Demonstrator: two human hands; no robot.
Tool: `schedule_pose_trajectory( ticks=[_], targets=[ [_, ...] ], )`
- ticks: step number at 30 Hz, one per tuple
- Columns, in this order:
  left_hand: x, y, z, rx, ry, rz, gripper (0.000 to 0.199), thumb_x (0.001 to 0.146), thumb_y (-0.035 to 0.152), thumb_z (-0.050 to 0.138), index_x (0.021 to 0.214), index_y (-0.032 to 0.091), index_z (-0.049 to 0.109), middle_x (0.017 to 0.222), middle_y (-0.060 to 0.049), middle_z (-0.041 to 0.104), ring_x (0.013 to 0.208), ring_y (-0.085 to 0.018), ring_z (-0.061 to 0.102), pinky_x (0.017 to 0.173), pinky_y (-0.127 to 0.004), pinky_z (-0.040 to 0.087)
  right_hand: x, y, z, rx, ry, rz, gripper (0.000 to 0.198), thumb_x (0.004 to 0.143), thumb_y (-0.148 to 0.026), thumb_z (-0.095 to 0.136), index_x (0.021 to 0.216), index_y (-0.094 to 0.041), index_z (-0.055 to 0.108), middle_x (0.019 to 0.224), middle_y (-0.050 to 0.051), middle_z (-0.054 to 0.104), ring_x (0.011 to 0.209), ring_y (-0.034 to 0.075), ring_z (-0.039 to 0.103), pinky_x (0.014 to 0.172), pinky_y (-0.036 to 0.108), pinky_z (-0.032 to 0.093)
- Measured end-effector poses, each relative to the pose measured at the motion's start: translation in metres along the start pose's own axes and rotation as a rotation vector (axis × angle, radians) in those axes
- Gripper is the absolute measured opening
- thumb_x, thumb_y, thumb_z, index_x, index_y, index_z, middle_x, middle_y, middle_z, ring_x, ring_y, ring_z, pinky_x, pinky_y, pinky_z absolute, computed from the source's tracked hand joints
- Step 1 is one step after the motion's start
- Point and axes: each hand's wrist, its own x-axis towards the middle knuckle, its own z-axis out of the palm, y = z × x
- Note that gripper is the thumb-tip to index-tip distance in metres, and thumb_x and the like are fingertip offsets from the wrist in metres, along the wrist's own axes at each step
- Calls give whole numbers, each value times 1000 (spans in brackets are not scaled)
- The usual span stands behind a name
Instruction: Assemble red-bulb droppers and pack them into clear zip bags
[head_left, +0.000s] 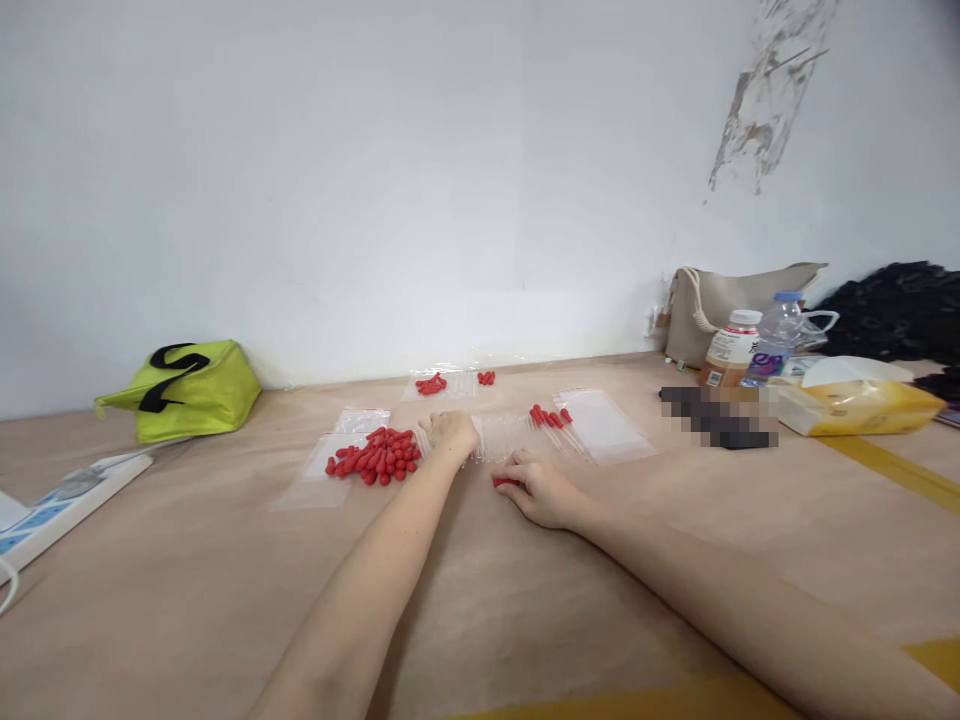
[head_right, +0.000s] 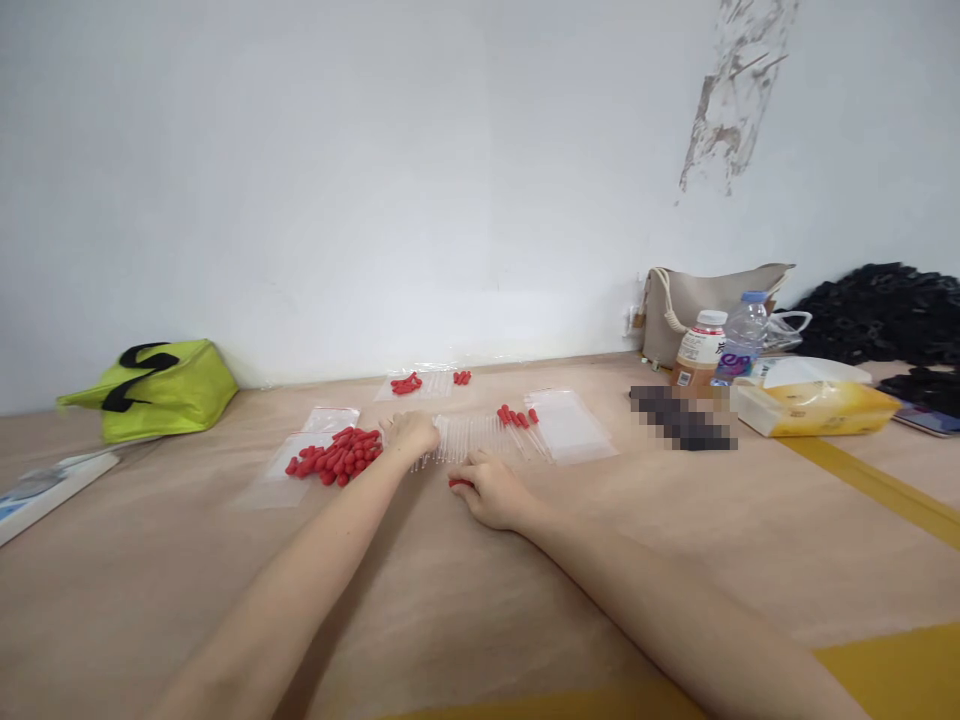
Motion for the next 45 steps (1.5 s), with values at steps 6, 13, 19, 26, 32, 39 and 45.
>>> schedule_pose_trajectory(
  ticks=[6, 13, 19, 26, 32, 39, 45],
  targets=[
    [-25, -3, -25, 51, 113, 124, 19, 83, 25, 41, 85, 15, 57, 90, -15, 62, 92, -32, 53, 77, -44, 31, -1, 1, 0, 33, 55, 2, 19, 81, -14, 44, 86, -20, 61, 83, 4, 55, 80, 15, 51, 73, 28, 41],
    [-87, -62, -23, -60, 138, 573, 15, 87, 18, 36, 92, 21, 50, 85, -1, 65, 76, -17, 56, 87, -35, 28, 0, 1, 1, 104, 106, 31, 16, 81, -14, 43, 89, -19, 56, 87, 4, 57, 83, 15, 53, 74, 28, 42],
    [-99, -80, -8, -194, 183, 660, 19, 89, 23, 37, 97, 23, 55, 90, -1, 66, 78, -16, 57, 82, -34, 30, -1, -2, -1, 136, 84, 19, 19, 82, -16, 44, 94, -18, 58, 86, 6, 56, 79, 14, 54, 72, 27, 43],
    [-100, -70, -10, -182, 186, 716, 18, 88, 19, 41, 96, 22, 57, 91, -1, 66, 79, -15, 56, 81, -33, 27, -2, -6, -3, 207, 72, -22, 18, 81, -17, 46, 92, -18, 60, 86, 5, 54, 77, 13, 53, 71, 26, 43],
    [-100, -71, -9, -207, 187, 745, 19, 88, 19, 43, 99, 23, 58, 87, 1, 66, 73, -13, 56, 82, -34, 26, -1, -8, -3, 251, 82, -34, 16, 82, -20, 45, 90, -19, 59, 84, 4, 54, 76, 13, 52, 69, 25, 43],
    [-98, -72, -6, -215, 172, 794, 20, 89, 21, 43, 101, 23, 60, 90, -1, 67, 75, -13, 58, 76, -32, 27, -3, -3, -1, 268, 23, -6, 15, 84, -19, 42, 90, -18, 56, 84, 4, 60, 77, 13, 55, 70, 26, 43],
    [-98, -72, -6, -223, 105, 778, 18, 88, 28, 47, 91, 23, 63, 86, 0, 68, 74, -13, 58, 74, -30, 27, -4, -5, -2, 243, -29, -34, 14, 82, -19, 46, 86, -18, 59, 83, 3, 61, 78, 13, 55, 72, 25, 42]
  ],
)
